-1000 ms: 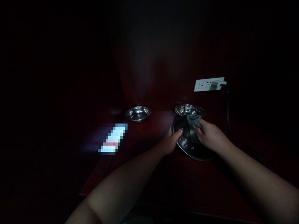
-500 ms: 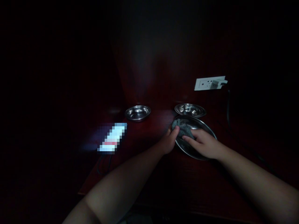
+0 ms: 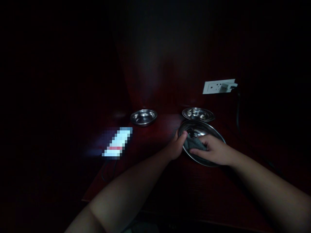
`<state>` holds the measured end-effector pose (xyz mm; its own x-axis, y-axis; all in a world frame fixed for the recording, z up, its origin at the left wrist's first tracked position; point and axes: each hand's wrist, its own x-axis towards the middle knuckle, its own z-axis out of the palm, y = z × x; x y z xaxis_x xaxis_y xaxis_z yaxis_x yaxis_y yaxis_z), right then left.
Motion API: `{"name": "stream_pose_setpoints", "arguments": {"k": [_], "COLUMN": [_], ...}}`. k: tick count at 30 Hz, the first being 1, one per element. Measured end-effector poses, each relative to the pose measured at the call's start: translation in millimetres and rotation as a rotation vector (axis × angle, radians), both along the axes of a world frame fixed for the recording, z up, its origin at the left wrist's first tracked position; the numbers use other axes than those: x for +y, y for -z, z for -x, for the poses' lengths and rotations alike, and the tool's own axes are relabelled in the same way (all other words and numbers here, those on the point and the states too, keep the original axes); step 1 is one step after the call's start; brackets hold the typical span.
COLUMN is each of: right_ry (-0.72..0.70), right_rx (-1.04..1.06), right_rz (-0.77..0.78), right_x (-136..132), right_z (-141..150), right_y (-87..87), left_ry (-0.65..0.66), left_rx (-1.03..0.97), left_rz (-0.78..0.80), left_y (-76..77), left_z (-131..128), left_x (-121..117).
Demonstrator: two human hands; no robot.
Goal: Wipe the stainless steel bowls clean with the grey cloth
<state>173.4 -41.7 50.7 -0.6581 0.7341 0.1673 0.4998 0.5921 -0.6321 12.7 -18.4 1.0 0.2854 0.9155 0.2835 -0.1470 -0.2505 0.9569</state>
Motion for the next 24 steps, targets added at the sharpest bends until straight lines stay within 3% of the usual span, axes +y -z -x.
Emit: {"name": "stream_pose_setpoints", "arguments": {"k": [5, 14, 24], "right_ry": [-0.087, 0.053, 0.078], "right_rx": [-0.025, -0.127, -0.174], "right_rz": [0.0, 0.055, 0.022], "right_x": [-1.8, 0.6, 0.2], "right_z": [1.6, 0.9, 1.5], "right_y": [-3.2, 6.8, 5.9], "left_ry": [-0.017, 0.01, 0.031], "left_rx": [0.017, 0.003, 0.028], "left_rz": [-0.024, 0.004, -0.035], "left_y": [-0.6, 0.1, -5.1], "left_z": [-0.3, -1.3, -0.1], "left_x": [-1.0, -0.2, -3.0]}}
